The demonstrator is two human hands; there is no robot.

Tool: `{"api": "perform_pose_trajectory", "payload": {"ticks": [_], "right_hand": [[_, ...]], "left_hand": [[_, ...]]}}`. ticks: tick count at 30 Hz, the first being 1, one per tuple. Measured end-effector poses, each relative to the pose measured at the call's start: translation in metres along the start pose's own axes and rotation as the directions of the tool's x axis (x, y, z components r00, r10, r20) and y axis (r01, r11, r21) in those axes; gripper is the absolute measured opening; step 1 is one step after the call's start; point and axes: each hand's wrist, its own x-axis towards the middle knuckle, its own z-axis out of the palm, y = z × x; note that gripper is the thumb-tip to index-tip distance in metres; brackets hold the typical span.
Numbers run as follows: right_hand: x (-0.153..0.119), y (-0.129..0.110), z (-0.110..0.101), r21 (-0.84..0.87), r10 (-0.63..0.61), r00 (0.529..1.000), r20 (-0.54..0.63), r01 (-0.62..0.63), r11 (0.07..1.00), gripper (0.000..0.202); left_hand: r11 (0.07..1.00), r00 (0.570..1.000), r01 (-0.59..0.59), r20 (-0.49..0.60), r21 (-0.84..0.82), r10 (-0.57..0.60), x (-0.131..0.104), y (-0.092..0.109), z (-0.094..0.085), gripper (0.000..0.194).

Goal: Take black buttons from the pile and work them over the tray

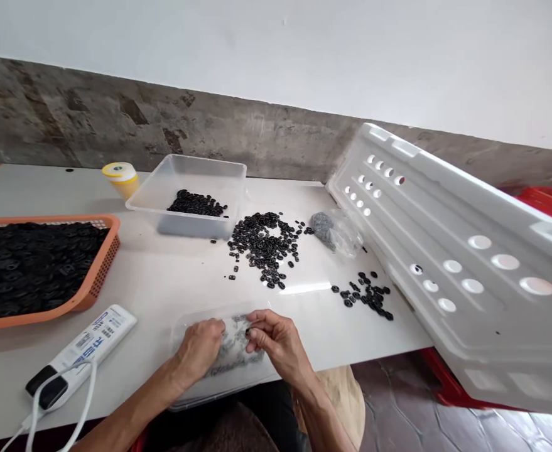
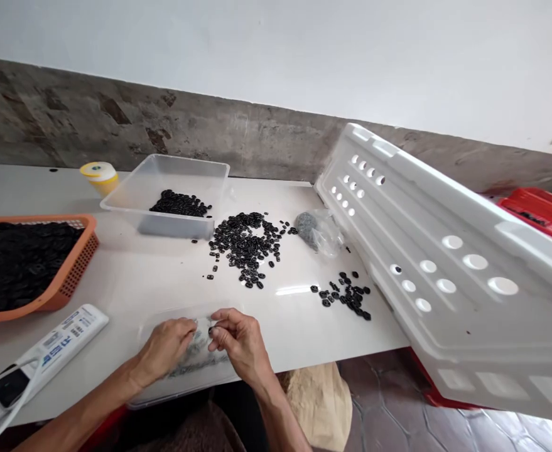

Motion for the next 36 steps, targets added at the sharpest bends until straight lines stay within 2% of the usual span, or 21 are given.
{"api": "perform_pose_trajectory", "payload": {"ticks": [3,7,11,15,23,28,32,36], "right_hand": [[-0.010,0.006,0.004,0.115,0.020,0.999,-0.034,-0.016,0.993,0.014],[-0.017,0.011,0.012,0.213,0.015,0.989,-0.148,0.017,0.977,0.010],[-0.018,0.016,0.023,0.337,0.061,0.986,-0.155,-0.005,0.941,0.017],[-0.019,0.020,0.031,0.427,0.103,0.987,-0.123,-0.041,0.903,0.025],[-0.020,0.022,0.039,0.443,0.102,0.978,-0.181,-0.011,0.896,0.029],[-0.023,0.016,0.043,0.342,0.068,0.978,-0.195,0.003,0.940,0.016],[-0.024,0.012,0.046,0.120,-0.037,0.989,-0.143,0.054,0.991,0.013],[-0.022,0.007,0.046,-0.128,-0.116,0.976,-0.186,0.093,0.987,0.019]], "left_hand": [[0.942,0.998,0.051,0.041,-0.332,-0.040,-0.004,-0.002,-0.008,0.021],[0.716,0.991,0.131,0.074,-0.686,-0.111,-0.014,0.001,-0.010,0.022],[0.479,0.982,0.168,0.105,-0.862,-0.155,-0.026,0.009,-0.010,0.018],[0.347,0.983,0.135,0.081,-0.928,-0.167,-0.030,0.016,-0.010,0.015],[0.314,0.974,-0.008,-0.078,-0.949,-0.212,-0.037,0.018,-0.004,0.011],[0.355,0.964,-0.090,-0.171,-0.931,-0.204,-0.040,0.014,-0.001,0.006],[0.418,0.954,-0.138,-0.234,-0.898,-0.188,-0.039,0.012,0.001,0.005],[0.483,0.955,-0.157,-0.257,-0.861,-0.148,-0.040,0.011,-0.002,0.007]]}}
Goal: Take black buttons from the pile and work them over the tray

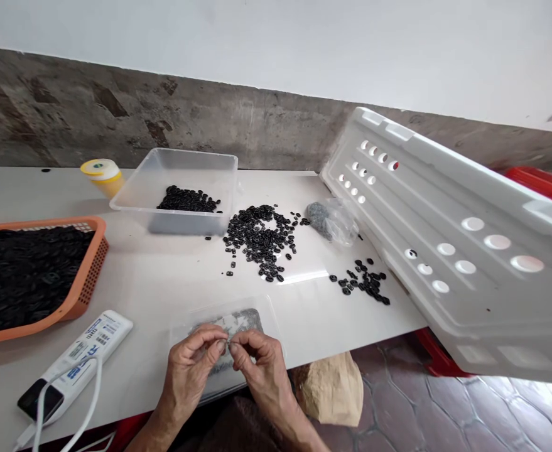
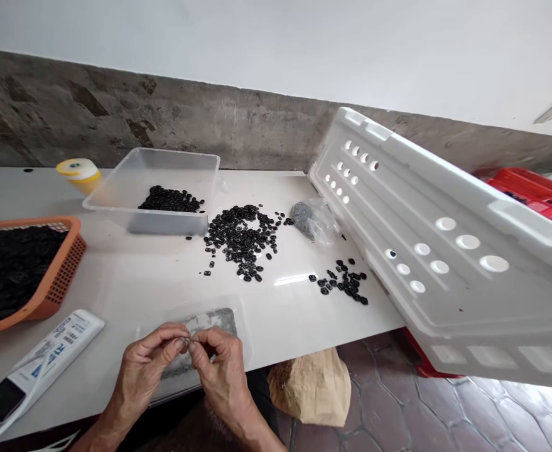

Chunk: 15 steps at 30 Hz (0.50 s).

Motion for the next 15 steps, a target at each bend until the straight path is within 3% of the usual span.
{"api": "perform_pose_trajectory", "payload": {"ticks": [5,8,11,15], "right_hand": [[0.0016,-0.0089,-0.0022,-0.223,-0.083,0.996,0.046,0.091,0.971,0.016],[-0.0008,-0.0102,-0.0007,-0.367,-0.180,0.982,0.059,0.189,0.911,0.015],[-0.0028,-0.0098,-0.0001,-0.400,-0.242,0.969,0.044,0.240,0.885,0.015],[-0.0016,-0.0089,-0.0045,-0.374,-0.213,0.977,-0.006,0.196,0.906,0.012]], "left_hand": [[0.998,0.997,0.056,0.050,0.017,-0.057,-0.0024,-0.0012,-0.0032,0.004],[0.993,0.992,0.119,0.050,-0.017,-0.118,-0.0051,-0.0031,-0.0019,0.012],[0.991,0.991,0.127,0.038,-0.035,-0.126,-0.0069,-0.0019,-0.0014,0.016],[0.991,0.993,0.111,-0.019,-0.080,-0.112,-0.0082,0.0029,-0.0051,0.015]]}}
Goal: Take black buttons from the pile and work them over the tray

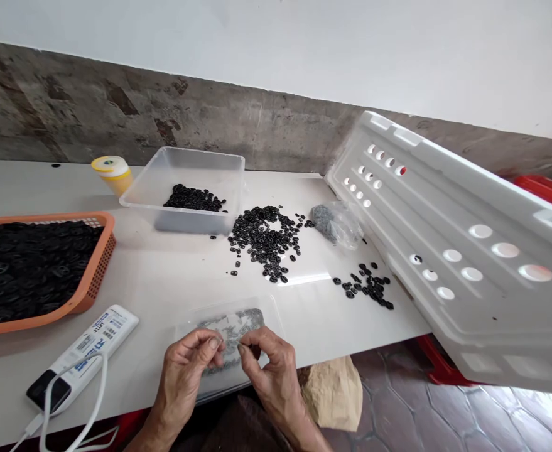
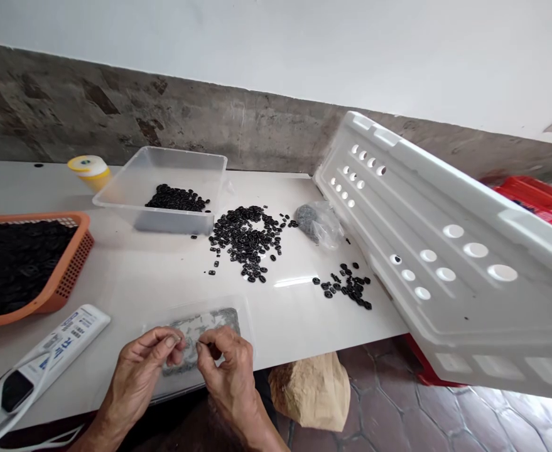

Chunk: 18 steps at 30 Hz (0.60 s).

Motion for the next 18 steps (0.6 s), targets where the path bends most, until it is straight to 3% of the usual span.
{"api": "perform_pose_trajectory", "payload": {"ticks": [5,8,10,13,15,18], "right_hand": [[-0.001,0.006,-0.002,0.022,0.047,0.997,0.064,-0.049,0.999,0.010],[-0.004,0.004,0.000,0.178,0.072,0.997,0.040,-0.078,0.981,0.014],[-0.007,0.000,0.001,0.399,0.133,0.989,0.064,-0.147,0.905,0.016],[-0.010,-0.010,0.002,0.683,0.201,0.965,0.166,-0.260,0.683,0.023],[-0.012,-0.015,0.002,0.756,0.219,0.955,0.199,-0.292,0.586,0.020],[-0.013,-0.019,0.002,0.786,0.235,0.949,0.208,-0.305,0.538,0.017]], "left_hand": [[0.993,1.000,0.023,-0.007,-0.117,-0.024,-0.005,0.004,-0.003,0.011],[0.992,0.999,0.035,0.029,-0.122,-0.032,-0.009,0.006,-0.002,0.010],[0.992,0.999,0.034,0.037,-0.121,-0.030,-0.011,0.007,0.000,0.010],[0.993,0.999,0.009,0.050,-0.113,-0.003,-0.014,0.009,0.002,0.010],[0.996,0.999,-0.017,0.048,-0.085,0.021,-0.015,0.010,0.002,0.009],[0.997,0.996,-0.062,0.056,-0.037,0.064,-0.017,0.013,0.003,0.005]]}}
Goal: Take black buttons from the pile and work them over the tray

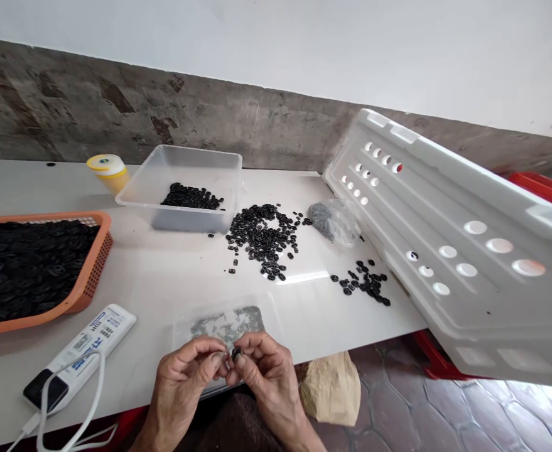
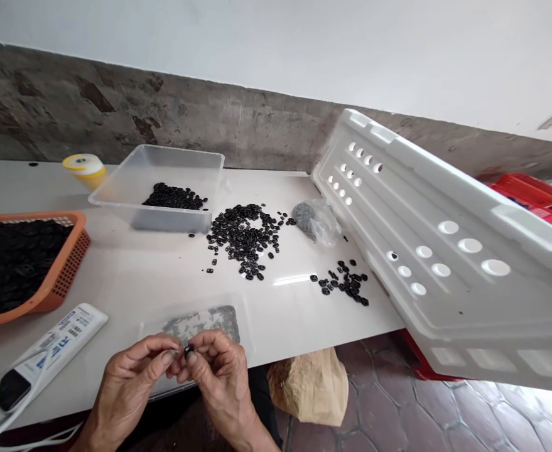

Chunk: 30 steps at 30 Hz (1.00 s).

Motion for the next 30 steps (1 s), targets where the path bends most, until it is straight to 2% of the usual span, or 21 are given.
{"api": "perform_pose_trajectory", "payload": {"ticks": [8,19,30], "right_hand": [[-0.002,-0.003,0.003,-0.022,-0.048,0.999,-0.025,0.048,0.999,0.011],[-0.002,0.002,0.004,-0.039,-0.052,0.998,-0.040,0.050,0.998,0.010],[-0.006,0.012,0.000,-0.133,-0.055,0.996,-0.066,0.046,0.990,0.011]], "left_hand": [[0.984,0.989,-0.148,0.010,0.102,0.147,-0.003,0.006,0.006,0.016],[0.961,0.975,-0.214,-0.016,0.176,0.220,-0.004,0.006,0.006,0.021],[0.870,0.921,-0.381,0.041,0.313,0.388,-0.003,0.005,0.005,0.024]]}}
